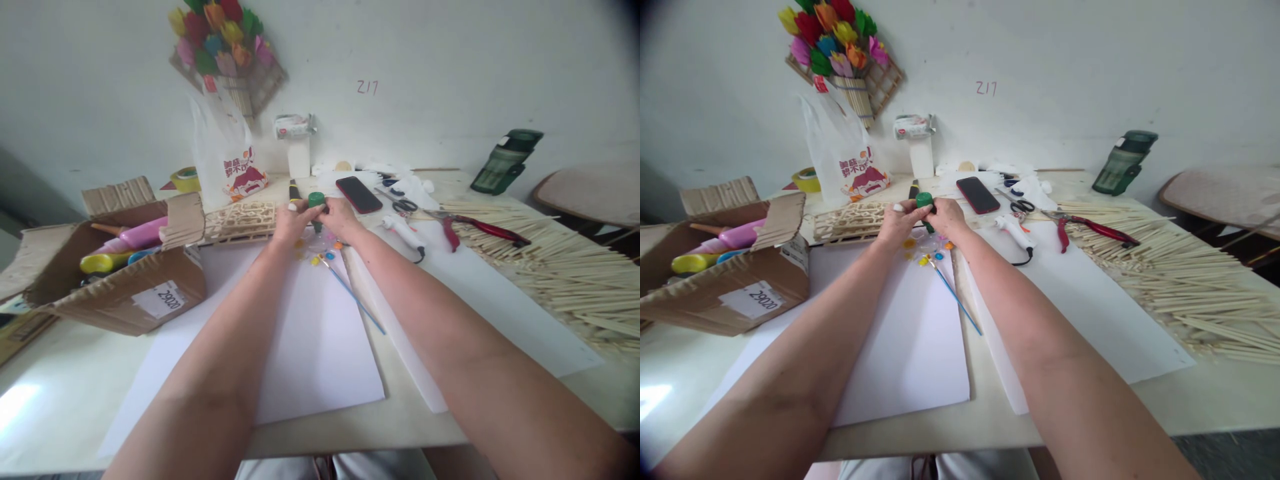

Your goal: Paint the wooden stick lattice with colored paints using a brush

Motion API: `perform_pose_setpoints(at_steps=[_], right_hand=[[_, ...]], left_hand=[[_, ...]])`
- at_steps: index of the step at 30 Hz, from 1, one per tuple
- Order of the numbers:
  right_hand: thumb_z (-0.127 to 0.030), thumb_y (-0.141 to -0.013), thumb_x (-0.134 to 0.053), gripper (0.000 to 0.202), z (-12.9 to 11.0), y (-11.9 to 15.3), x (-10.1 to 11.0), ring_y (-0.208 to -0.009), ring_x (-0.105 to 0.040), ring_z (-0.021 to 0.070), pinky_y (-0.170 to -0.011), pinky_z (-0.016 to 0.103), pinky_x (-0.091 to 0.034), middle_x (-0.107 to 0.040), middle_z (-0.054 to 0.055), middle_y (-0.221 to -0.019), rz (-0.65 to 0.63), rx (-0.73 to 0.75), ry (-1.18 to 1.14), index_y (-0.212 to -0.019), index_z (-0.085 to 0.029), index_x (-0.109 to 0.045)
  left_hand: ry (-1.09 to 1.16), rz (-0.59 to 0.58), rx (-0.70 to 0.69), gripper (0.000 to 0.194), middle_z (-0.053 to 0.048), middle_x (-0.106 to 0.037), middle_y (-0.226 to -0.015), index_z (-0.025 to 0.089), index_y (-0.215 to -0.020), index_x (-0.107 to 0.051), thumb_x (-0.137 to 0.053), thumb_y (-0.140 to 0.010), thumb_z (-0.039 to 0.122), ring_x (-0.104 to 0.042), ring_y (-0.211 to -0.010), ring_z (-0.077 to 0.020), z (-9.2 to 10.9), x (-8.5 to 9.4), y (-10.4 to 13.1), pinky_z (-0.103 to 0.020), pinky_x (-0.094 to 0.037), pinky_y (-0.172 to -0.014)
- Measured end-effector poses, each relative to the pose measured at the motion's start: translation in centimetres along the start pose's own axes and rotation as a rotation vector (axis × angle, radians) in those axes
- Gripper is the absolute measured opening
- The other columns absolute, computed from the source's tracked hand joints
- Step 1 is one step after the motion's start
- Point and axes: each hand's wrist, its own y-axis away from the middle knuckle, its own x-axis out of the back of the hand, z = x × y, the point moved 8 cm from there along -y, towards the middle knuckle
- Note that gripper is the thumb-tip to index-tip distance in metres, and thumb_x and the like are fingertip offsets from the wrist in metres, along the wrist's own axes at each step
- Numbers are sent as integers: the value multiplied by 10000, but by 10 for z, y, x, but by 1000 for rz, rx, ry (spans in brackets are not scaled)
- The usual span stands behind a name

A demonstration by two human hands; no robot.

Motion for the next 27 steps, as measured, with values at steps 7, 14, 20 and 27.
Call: perform_pose_setpoints(at_steps=[7, 14, 20, 27], right_hand=[[-334, -801, -619, 271, 1, -1, -2, -808, -643, 197, -692, 260, -425, -741, 103, -892, 3, 1, 12, -919, -120, -738], [-335, -804, -622, 270, 1, 0, -1, -801, -638, 194, -689, 259, -425, -738, 97, -880, 3, -7, 7, -929, -126, -737], [-343, -805, -615, 279, -4, -2, 6, -803, -635, 204, -699, 271, -429, -733, 105, -888, 23, -2, 39, -929, -123, -732], [-349, -799, -617, 274, -2, -1, 2, -789, -630, 198, -674, 267, -422, -733, 96, -890, 11, -12, 31, -925, -134, -728]], left_hand=[[-24, 11, -10, 401, -19, -655, -641, 124, -733, -725, -804, -572, 482, -592, -677, -152, -6, 3, -3, -253, -475, -662], [-24, 4, -2, 398, -26, -667, -653, 126, -760, -731, -797, -583, 476, -605, -706, -164, -6, 1, -3, -259, -479, -691], [-40, 24, -43, 393, -31, -687, -719, 126, -819, -743, -765, -631, 471, -596, -707, -155, 0, 2, -4, -249, -460, -672], [-43, 7, -44, 408, -31, -682, -697, 122, -818, -745, -760, -630, 484, -594, -696, -157, 0, 1, -2, -246, -463, -659]])
